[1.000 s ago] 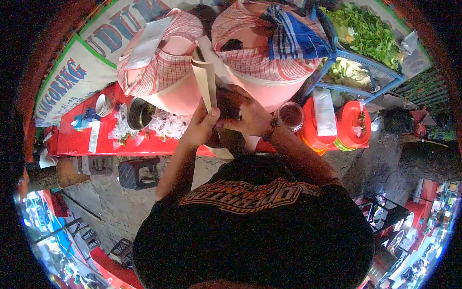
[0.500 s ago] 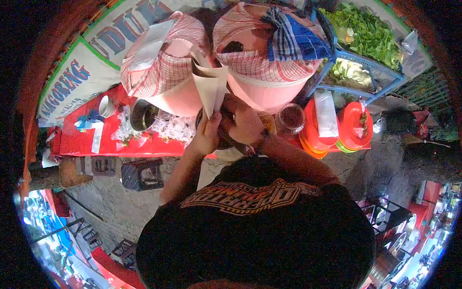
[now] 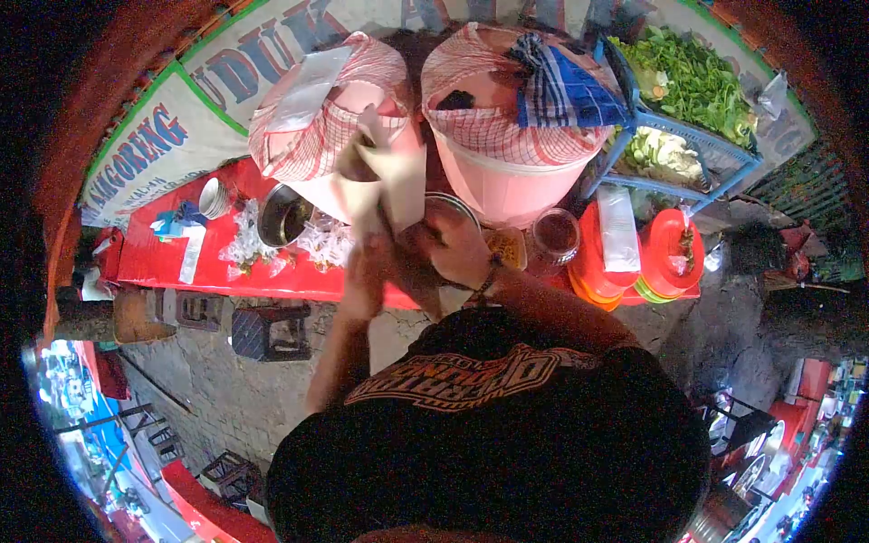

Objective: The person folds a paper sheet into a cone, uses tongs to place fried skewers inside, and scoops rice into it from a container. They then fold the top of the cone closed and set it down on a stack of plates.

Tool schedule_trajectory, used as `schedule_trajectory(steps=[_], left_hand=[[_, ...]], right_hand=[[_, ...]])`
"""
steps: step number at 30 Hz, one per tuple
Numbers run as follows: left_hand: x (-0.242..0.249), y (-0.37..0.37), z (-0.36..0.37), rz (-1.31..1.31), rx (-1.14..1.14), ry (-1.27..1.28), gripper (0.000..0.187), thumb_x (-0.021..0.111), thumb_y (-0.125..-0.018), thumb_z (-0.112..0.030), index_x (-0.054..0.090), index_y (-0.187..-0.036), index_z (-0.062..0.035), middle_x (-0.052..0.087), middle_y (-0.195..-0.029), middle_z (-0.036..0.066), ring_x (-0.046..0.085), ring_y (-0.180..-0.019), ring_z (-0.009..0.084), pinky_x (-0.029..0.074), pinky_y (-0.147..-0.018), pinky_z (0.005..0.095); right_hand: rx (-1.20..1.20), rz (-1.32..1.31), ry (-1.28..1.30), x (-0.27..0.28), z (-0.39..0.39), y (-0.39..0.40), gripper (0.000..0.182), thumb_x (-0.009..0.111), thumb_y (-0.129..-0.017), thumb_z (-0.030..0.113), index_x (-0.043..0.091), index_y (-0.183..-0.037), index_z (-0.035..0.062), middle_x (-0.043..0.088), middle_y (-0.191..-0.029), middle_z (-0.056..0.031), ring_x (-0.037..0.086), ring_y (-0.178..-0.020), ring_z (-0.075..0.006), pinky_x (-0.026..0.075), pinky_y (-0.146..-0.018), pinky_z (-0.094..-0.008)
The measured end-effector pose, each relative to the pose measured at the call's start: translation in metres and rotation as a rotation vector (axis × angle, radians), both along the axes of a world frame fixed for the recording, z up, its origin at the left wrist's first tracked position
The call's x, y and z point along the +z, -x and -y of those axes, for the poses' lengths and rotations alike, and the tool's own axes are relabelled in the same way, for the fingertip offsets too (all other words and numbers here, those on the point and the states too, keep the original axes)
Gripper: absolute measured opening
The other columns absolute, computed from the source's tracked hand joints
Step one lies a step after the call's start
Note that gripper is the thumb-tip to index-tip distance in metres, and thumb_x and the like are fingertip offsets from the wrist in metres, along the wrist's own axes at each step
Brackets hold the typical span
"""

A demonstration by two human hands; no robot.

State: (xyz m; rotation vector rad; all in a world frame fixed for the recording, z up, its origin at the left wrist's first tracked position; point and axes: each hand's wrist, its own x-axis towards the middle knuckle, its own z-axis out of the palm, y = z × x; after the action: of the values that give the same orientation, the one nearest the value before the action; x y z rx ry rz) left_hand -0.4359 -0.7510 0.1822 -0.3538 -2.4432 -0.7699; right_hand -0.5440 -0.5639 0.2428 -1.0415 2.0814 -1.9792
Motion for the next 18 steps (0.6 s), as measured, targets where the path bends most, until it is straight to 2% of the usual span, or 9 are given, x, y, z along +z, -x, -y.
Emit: schedule_trajectory(steps=[2,4,6,8,10,13,16,17,18], left_hand=[[-0.013,-0.029,0.048,0.090,0.130,-0.187,0.038,0.043,-0.102,-0.015,0.047,-0.135,0.0039,0.058,-0.116,0.017,0.058,-0.107,0.0260,0.048,-0.089,0.0352],[0.084,-0.054,0.058,0.507,0.561,0.169,0.030,0.052,-0.098,-0.015,0.058,-0.120,0.0039,0.059,-0.088,0.010,0.060,-0.081,0.0218,0.048,-0.068,0.0359],[0.070,-0.088,0.097,0.253,0.316,-1.206,0.029,0.059,-0.092,-0.021,0.058,-0.110,0.0014,0.053,-0.065,0.000,0.051,-0.057,0.0156,0.040,-0.055,0.0299],[0.102,-0.111,0.103,0.247,0.428,-1.360,0.029,0.060,-0.092,-0.030,0.060,-0.100,-0.0022,0.049,-0.064,-0.001,0.047,-0.056,0.0113,0.035,-0.053,0.0246],[0.110,-0.139,0.111,0.130,0.558,-1.380,0.027,0.066,-0.087,-0.031,0.059,-0.088,-0.0046,0.048,-0.064,-0.002,0.046,-0.058,0.0103,0.030,-0.051,0.0244],[0.125,-0.191,0.130,0.003,0.570,-1.333,0.028,0.059,-0.090,-0.031,0.057,-0.086,-0.0037,0.057,-0.068,0.006,0.052,-0.061,0.0153,0.038,-0.055,0.0281],[0.131,-0.240,0.135,-0.200,0.776,-1.298,0.031,0.053,-0.094,-0.033,0.056,-0.089,-0.0025,0.063,-0.074,0.013,0.059,-0.063,0.0211,0.047,-0.059,0.0308],[0.128,-0.258,0.138,-0.223,0.701,-1.262,0.029,0.050,-0.097,-0.030,0.058,-0.094,-0.0019,0.060,-0.070,0.010,0.059,-0.060,0.0208,0.050,-0.060,0.0320],[0.131,-0.264,0.137,-0.433,0.843,-1.517,0.029,0.049,-0.099,-0.030,0.058,-0.095,-0.0027,0.058,-0.069,0.007,0.057,-0.055,0.0185,0.049,-0.057,0.0319]], right_hand=[[-0.037,-0.074,-0.090,0.001,-0.008,0.005,0.020,0.058,-0.086,0.007,0.065,-0.103,-0.0013,0.067,-0.099,-0.0145,0.065,-0.093,-0.0283,0.050,-0.083,-0.0374],[0.049,0.365,-0.050,0.000,-0.018,0.004,0.017,0.051,-0.089,0.000,0.065,-0.098,-0.0029,0.066,-0.086,-0.0036,0.063,-0.084,-0.0100,0.050,-0.075,-0.0238],[0.121,0.473,0.033,0.003,-0.018,0.003,0.017,0.053,-0.089,0.003,0.066,-0.098,-0.0032,0.067,-0.088,-0.0032,0.062,-0.085,-0.0100,0.050,-0.075,-0.0248],[0.233,0.687,0.203,0.005,-0.015,0.001,0.018,0.059,-0.089,0.009,0.069,-0.098,-0.0037,0.069,-0.093,-0.0024,0.061,-0.085,-0.0099,0.050,-0.076,-0.0267],[0.251,0.664,0.246,-0.019,-0.004,-0.001,0.019,0.060,-0.091,0.010,0.069,-0.101,-0.0029,0.069,-0.094,-0.0009,0.061,-0.087,-0.0100,0.050,-0.079,-0.0265],[0.194,0.773,0.272,-0.020,0.012,-0.012,0.020,0.059,-0.092,0.011,0.069,-0.101,-0.0021,0.068,-0.095,0.0002,0.061,-0.087,-0.0096,0.049,-0.080,-0.0262],[0.192,0.634,0.276,-0.044,0.021,-0.012,0.022,0.057,-0.092,0.013,0.068,-0.102,-0.0024,0.068,-0.094,-0.0017,0.061,-0.087,-0.0108,0.048,-0.080,-0.0272],[0.085,0.548,0.187,-0.045,0.023,-0.015,0.023,0.056,-0.091,0.015,0.068,-0.101,-0.0028,0.068,-0.093,-0.0031,0.061,-0.085,-0.0119,0.048,-0.079,-0.0283],[-0.031,0.458,0.099,-0.044,0.023,-0.017,0.025,0.055,-0.091,0.016,0.067,-0.100,-0.0032,0.068,-0.091,-0.0045,0.061,-0.084,-0.0131,0.049,-0.079,-0.0295]])
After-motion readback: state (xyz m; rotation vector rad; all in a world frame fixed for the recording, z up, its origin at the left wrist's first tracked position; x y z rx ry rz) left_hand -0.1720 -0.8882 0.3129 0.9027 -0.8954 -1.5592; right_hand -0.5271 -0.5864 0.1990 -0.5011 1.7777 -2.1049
